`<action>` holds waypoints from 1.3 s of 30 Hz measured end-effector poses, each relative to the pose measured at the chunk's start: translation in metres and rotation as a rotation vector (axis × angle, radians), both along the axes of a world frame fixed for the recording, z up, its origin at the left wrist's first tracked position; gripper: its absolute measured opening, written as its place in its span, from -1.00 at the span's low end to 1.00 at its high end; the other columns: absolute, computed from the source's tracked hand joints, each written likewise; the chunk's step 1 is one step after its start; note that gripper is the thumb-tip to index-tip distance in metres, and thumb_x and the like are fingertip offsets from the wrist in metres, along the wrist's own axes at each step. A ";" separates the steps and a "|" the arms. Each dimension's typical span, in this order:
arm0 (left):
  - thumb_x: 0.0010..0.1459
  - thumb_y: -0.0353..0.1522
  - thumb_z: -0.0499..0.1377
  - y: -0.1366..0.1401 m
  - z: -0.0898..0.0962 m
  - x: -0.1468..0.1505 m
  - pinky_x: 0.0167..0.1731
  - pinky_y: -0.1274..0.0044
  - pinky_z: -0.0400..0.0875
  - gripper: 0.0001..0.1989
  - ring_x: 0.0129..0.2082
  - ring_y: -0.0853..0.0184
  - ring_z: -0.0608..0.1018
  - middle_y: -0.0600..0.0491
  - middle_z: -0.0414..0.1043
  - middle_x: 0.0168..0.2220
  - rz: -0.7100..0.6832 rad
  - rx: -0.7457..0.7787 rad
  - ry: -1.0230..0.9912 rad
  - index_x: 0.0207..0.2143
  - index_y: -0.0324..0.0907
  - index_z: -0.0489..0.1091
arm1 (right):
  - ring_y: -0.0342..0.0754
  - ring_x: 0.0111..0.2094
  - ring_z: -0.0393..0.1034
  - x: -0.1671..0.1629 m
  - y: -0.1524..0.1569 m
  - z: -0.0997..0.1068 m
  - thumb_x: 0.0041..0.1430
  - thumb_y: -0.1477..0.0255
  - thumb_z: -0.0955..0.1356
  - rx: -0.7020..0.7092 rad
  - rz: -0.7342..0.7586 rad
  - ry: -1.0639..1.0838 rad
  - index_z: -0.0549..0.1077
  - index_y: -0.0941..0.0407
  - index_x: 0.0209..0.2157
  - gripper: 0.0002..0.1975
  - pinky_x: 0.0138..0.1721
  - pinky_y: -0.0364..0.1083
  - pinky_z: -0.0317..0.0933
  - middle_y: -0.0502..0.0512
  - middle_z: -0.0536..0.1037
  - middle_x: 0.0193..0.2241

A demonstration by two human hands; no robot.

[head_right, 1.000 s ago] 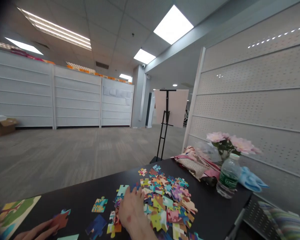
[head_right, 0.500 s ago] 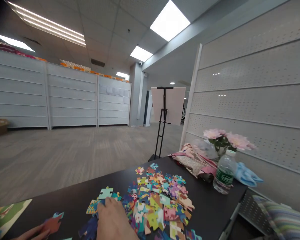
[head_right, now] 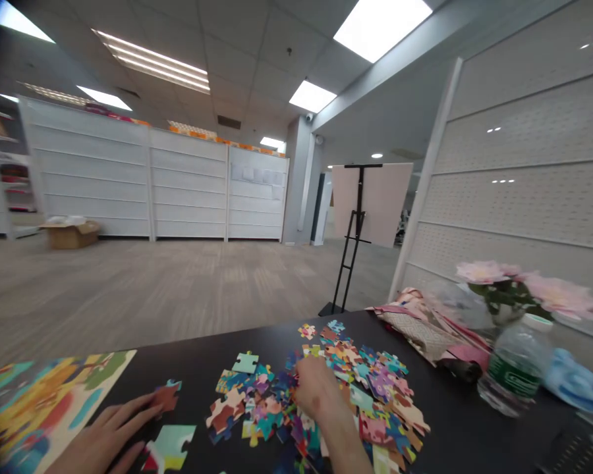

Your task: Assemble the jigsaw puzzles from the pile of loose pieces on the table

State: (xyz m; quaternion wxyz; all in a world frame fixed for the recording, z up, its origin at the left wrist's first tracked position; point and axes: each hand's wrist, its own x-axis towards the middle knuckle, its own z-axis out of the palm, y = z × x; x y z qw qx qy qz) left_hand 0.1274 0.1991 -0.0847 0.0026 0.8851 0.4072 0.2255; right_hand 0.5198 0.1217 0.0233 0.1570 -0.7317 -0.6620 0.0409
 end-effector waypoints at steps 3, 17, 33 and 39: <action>0.33 -0.25 -0.02 -0.026 0.040 0.015 0.16 0.17 0.40 -0.57 0.20 0.05 0.41 0.05 0.32 0.26 0.089 -0.177 0.054 0.19 0.11 0.38 | 0.13 -0.04 0.48 0.020 0.008 -0.007 -0.13 0.66 0.36 -0.126 0.009 -0.010 0.62 0.08 -0.18 -0.57 -0.05 -0.06 0.26 0.19 0.62 -0.16; 0.26 -0.38 0.11 -0.050 0.086 0.022 0.14 0.17 0.32 -0.62 0.13 0.07 0.35 0.02 0.30 0.21 0.075 -0.308 -0.010 0.12 0.04 0.38 | 0.01 -0.24 0.47 0.023 0.023 -0.019 -0.06 0.55 0.40 -0.274 -0.030 0.044 0.43 0.11 -0.29 -0.78 -0.32 -0.14 0.17 0.08 0.57 -0.32; 0.23 -0.40 0.17 -0.051 0.093 0.018 0.13 0.20 0.34 -0.61 0.09 0.07 0.39 -0.01 0.35 0.15 0.024 -0.295 -0.056 0.10 0.01 0.40 | 0.11 -0.01 0.46 0.022 0.017 -0.021 -0.26 0.52 0.35 -0.287 0.124 0.097 0.42 0.06 -0.12 -0.48 -0.02 -0.07 0.25 0.13 0.57 -0.08; 0.24 -0.38 0.18 -0.050 0.093 0.017 0.16 0.27 0.32 -0.61 0.09 0.12 0.38 0.05 0.34 0.16 0.023 -0.286 -0.042 0.11 0.03 0.39 | 0.01 -0.37 0.45 0.029 0.025 -0.032 -0.22 0.44 0.32 -0.329 0.160 0.168 0.30 0.07 -0.07 -0.46 -0.40 -0.12 0.21 -0.02 0.48 -0.40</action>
